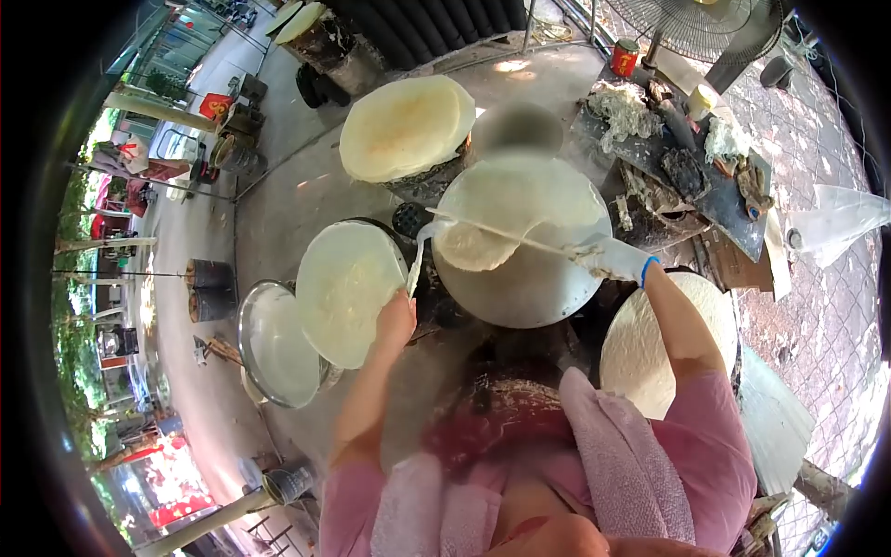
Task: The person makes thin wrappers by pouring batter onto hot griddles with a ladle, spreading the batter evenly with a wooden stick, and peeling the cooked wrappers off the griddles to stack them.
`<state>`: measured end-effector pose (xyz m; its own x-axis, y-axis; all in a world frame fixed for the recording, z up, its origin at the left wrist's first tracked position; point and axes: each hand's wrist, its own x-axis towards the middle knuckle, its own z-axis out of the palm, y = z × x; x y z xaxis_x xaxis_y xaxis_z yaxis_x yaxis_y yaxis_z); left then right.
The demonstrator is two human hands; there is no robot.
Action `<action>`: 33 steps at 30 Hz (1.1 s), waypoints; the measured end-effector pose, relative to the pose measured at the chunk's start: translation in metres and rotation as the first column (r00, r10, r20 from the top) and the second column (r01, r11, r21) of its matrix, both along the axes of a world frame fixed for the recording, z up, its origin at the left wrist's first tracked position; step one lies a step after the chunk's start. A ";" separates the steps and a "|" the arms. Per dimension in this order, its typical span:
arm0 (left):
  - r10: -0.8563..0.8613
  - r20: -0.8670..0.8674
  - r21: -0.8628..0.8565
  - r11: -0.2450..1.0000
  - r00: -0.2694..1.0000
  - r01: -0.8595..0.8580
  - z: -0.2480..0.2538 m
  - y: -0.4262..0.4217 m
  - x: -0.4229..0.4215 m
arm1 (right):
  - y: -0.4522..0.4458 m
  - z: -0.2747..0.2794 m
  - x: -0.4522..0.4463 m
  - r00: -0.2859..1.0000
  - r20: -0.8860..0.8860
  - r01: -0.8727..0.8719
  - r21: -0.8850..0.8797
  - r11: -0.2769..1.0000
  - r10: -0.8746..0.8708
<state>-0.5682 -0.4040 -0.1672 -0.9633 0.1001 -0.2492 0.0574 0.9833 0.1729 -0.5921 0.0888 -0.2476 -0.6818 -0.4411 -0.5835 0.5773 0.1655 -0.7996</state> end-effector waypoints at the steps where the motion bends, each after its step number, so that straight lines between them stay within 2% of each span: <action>1: -0.047 -0.047 0.011 0.999 0.998 0.047 -0.003 -0.011 0.013 | -0.008 0.019 0.006 0.995 0.073 -0.079 0.063 0.995 0.074; 2: -0.095 -0.097 0.025 0.995 0.991 0.098 -0.004 -0.019 0.024 | -0.011 0.041 0.012 0.979 0.146 -0.159 0.124 0.979 0.140; 3: -0.100 -0.041 0.018 0.995 0.994 0.101 0.004 -0.019 0.034 | -0.013 0.063 0.029 0.985 0.074 -0.165 0.181 0.970 0.154; 5: -0.112 0.084 0.006 0.994 0.990 0.112 0.027 -0.018 0.062 | -0.011 0.070 0.063 0.986 0.083 -0.159 0.231 0.960 0.143; 6: -0.101 0.131 0.028 0.995 0.986 0.099 0.019 -0.021 0.077 | -0.009 0.070 0.081 0.987 0.086 -0.151 0.257 0.954 0.133; 8: -0.091 0.222 0.073 0.994 0.971 0.077 -0.002 -0.025 0.101 | -0.006 0.053 0.132 0.990 0.083 0.097 0.146 0.985 -0.110; 9: -0.111 0.220 0.106 0.990 0.969 0.089 -0.006 -0.019 0.107 | -0.021 0.083 0.150 0.970 0.155 0.162 0.157 0.974 -0.186; 10: -0.130 0.220 0.139 0.985 0.967 0.101 -0.007 -0.012 0.113 | -0.033 0.066 0.176 0.954 0.097 0.290 -0.060 0.955 -0.284; 11: -0.152 0.222 0.169 0.979 0.963 0.115 -0.005 -0.014 0.118 | -0.056 0.071 0.197 0.856 0.336 0.472 -0.204 0.857 -0.392; 12: -0.212 0.231 0.294 0.946 0.950 0.140 0.000 -0.020 0.114 | -0.085 0.078 0.211 0.705 0.566 0.655 -0.291 0.697 -0.427; 14: -0.330 0.219 0.530 0.830 0.918 0.172 0.020 -0.026 0.087 | -0.157 0.041 0.215 0.667 0.430 0.742 -0.314 0.592 -0.608; 15: -0.312 0.246 0.519 0.842 0.918 0.147 0.049 -0.026 0.076 | -0.189 0.051 0.202 0.668 0.469 0.740 -0.332 0.585 -0.578; 18: -0.185 -0.043 0.670 0.724 0.982 0.166 0.042 -0.064 0.062 | -0.284 0.056 0.148 0.661 0.498 0.745 -0.340 0.574 -0.562; 19: -0.130 -0.244 0.711 0.650 0.961 0.268 0.036 -0.076 0.056 | -0.321 0.069 0.128 0.643 0.433 0.755 -0.219 0.618 -0.632; 20: -0.105 -0.217 0.731 0.642 0.970 0.233 0.040 -0.088 0.050 | -0.354 0.081 0.109 0.628 0.359 0.759 -0.089 0.644 -0.690; 22: -0.053 -0.153 0.765 0.626 0.987 0.152 0.054 -0.112 0.042 | -0.403 0.033 0.087 0.698 0.103 0.696 0.134 0.705 -0.709; 23: -0.043 -0.048 0.779 0.623 0.998 0.064 0.055 -0.124 0.041 | -0.412 0.016 0.090 0.705 -0.067 0.686 0.316 0.655 -0.706; 24: -0.047 -0.083 0.775 0.625 0.995 0.094 0.049 -0.136 0.041 | -0.419 0.004 0.092 0.715 -0.231 0.673 0.482 0.561 -0.660; 25: -0.050 -0.117 0.771 0.625 0.992 0.123 0.038 -0.146 0.042 | -0.423 0.014 0.094 0.728 -0.376 0.657 0.622 0.427 -0.573; 26: -0.051 -0.150 0.768 0.623 0.987 0.148 0.029 -0.155 0.046 | -0.415 0.028 0.107 0.695 -0.284 0.656 0.626 0.421 -0.660; 27: -0.049 -0.110 0.810 0.574 0.993 0.118 0.026 -0.161 0.051 | -0.407 0.026 0.119 0.672 -0.313 0.668 0.647 0.368 -0.671; 30: -0.079 -0.123 0.780 0.608 0.989 0.146 0.026 -0.174 0.065 | -0.372 0.033 0.147 0.616 -0.338 0.680 0.685 0.264 -0.711; 31: -0.072 -0.219 0.758 0.616 0.973 0.216 0.014 -0.175 0.069 | -0.360 0.029 0.150 0.578 -0.326 0.711 0.651 0.265 -0.748; 33: -0.026 0.021 0.802 0.597 0.999 -0.001 0.008 -0.182 0.080 | -0.358 0.023 0.153 0.568 -0.396 0.761 0.587 0.276 -0.722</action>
<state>-0.4886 -0.5856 -0.1593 -0.9544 0.2849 -0.0885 0.0506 0.4468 0.8932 -0.4390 -0.2691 -0.2245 -0.5391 0.7404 -0.4014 0.7053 0.1364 -0.6957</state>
